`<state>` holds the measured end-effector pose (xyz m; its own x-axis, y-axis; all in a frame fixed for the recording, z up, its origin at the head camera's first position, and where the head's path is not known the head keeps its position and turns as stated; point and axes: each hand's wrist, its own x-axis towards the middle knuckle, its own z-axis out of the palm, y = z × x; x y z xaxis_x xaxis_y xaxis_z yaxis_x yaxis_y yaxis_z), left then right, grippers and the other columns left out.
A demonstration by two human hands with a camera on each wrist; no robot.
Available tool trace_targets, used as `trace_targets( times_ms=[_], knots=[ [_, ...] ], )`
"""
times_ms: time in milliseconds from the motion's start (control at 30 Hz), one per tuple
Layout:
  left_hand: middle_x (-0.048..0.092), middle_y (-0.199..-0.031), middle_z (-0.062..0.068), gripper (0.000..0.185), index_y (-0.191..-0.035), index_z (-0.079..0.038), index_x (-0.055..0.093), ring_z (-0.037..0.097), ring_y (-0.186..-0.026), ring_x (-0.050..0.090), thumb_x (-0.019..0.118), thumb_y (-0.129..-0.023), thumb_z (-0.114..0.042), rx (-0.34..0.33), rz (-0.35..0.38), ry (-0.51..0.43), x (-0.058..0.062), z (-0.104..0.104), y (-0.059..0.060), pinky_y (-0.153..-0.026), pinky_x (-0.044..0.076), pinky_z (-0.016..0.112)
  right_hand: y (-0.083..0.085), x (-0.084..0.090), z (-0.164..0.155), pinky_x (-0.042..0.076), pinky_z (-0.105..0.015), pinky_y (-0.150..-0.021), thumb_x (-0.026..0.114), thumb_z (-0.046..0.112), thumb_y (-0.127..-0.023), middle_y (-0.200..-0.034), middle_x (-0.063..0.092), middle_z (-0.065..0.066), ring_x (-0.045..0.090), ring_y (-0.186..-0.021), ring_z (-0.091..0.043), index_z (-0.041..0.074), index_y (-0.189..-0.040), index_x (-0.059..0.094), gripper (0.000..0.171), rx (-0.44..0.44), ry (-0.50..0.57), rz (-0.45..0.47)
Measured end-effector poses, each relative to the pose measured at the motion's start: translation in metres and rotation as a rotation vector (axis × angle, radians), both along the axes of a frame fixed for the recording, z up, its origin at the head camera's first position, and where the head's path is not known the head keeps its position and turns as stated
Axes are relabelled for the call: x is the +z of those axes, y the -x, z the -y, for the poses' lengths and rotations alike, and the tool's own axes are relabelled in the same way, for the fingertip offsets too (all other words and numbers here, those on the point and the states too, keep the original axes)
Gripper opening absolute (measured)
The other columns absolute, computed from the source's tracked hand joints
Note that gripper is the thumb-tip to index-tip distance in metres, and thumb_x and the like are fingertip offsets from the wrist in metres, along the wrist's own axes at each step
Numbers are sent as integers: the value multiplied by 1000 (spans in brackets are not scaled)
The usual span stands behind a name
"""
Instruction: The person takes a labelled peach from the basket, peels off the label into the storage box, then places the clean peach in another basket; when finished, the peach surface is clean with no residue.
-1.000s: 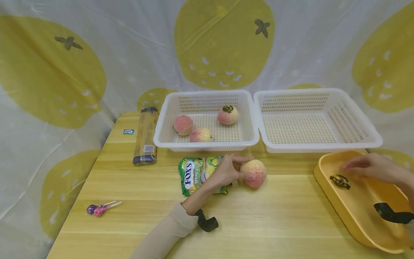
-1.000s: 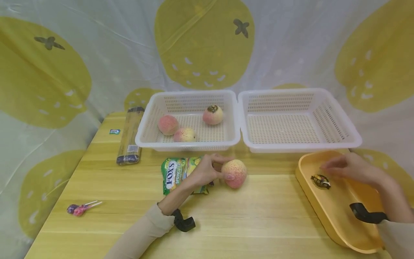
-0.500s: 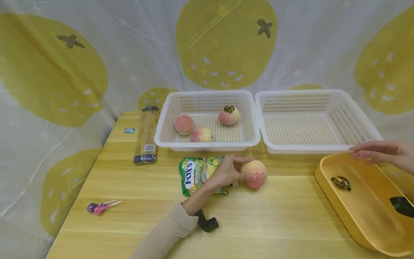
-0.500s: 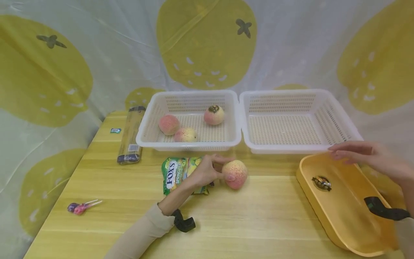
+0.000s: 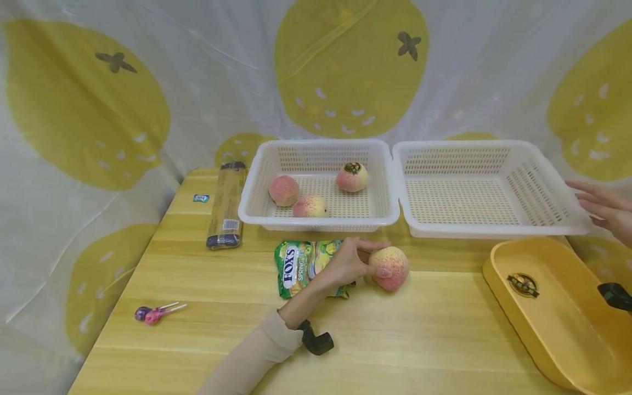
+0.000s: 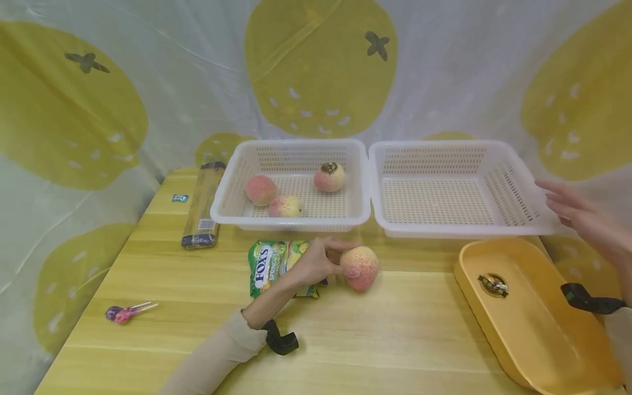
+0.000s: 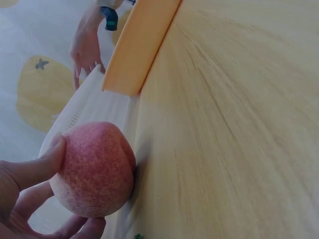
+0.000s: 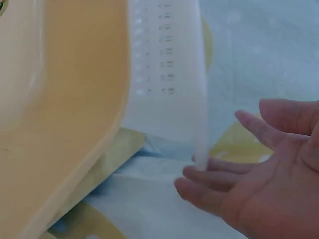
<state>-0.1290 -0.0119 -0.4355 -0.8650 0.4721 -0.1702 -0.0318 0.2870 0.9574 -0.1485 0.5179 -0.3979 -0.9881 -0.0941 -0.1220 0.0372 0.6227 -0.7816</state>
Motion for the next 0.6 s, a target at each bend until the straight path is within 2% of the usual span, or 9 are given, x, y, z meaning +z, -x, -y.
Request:
trace_targets(
  times_ms=[33, 67, 100, 133, 167, 300, 367, 467, 600],
  knots=[
    [67, -118, 11, 58, -131, -14, 73, 23, -100, 67, 90, -77, -5, 2, -2, 4, 0, 0, 0, -67, 52, 19, 3, -1, -2, 36, -25, -117, 30, 23, -115, -138, 39, 45, 43, -127, 19, 42, -165, 6, 59, 14, 39, 27],
    [68, -118, 10, 58, -131, -15, 73, 23, -100, 66, 91, -77, -5, 5, -6, 11, 0, 0, 0, -67, 52, 18, 7, -3, -6, 42, -16, -102, 29, 19, -115, -128, 43, 47, 45, -111, 25, 41, -166, 6, 60, 37, 94, 46],
    [68, -118, 10, 58, -130, -15, 73, 22, -100, 65, 91, -77, -5, 7, -9, 17, 1, 0, 0, -67, 52, 18, 10, -5, -9, 45, -12, -86, 29, 16, -115, -120, 47, 47, 48, -100, 24, 41, -165, 11, 60, 54, 181, 66],
    [68, -118, 10, 57, -130, -15, 73, 22, -100, 64, 91, -77, -5, 8, -11, 22, 1, 0, 0, -67, 52, 18, 12, -7, -12, 44, -10, -72, 29, 13, -114, -118, 53, 44, 54, -99, 20, 43, -163, 18, 59, 67, 280, 86],
    [69, -118, 10, 57, -130, -16, 73, 22, -100, 64, 91, -76, -5, 10, -14, 28, 1, -1, 0, -67, 52, 19, 14, -8, -16, 50, -13, -70, 28, 10, -114, -120, 59, 38, 60, -100, 15, 43, -161, 26, 58, 84, 407, 111],
    [69, -120, 9, 57, -130, -17, 74, 21, -102, 61, 91, -77, -6, 12, -20, 40, 1, 0, 0, -69, 52, 19, 21, -17, -30, 62, -29, -80, 19, 5, -113, -131, 70, 14, 71, -110, -8, 33, -151, 49, 56, 233, 901, 223],
    [69, -121, 9, 57, -130, -18, 74, 21, -103, 60, 91, -77, -7, 12, -23, 48, 0, 0, 0, -72, 51, 20, 24, -22, -35, 63, -35, -86, 14, 2, -112, -137, 68, 5, 71, -116, -16, 28, -152, 51, 60, 335, 1051, 276],
    [69, -122, 7, 58, -130, -20, 74, 20, -106, 58, 91, -77, -9, 10, -31, 61, 0, 0, 0, -76, 49, 21, 27, -28, -36, 62, -39, -91, 10, 0, -110, -143, 65, 1, 68, -123, -20, 23, -155, 48, 64, 426, 1150, 315],
    [70, -122, 4, 58, -130, -22, 74, 19, -109, 58, 92, -77, -11, 11, -39, 74, 0, -1, 0, -79, 49, 23, 26, -32, -36, 60, -43, -96, 8, -2, -109, -146, 62, 0, 65, -128, -23, 21, -157, 46, 65, 447, 1267, 343]
  ],
)
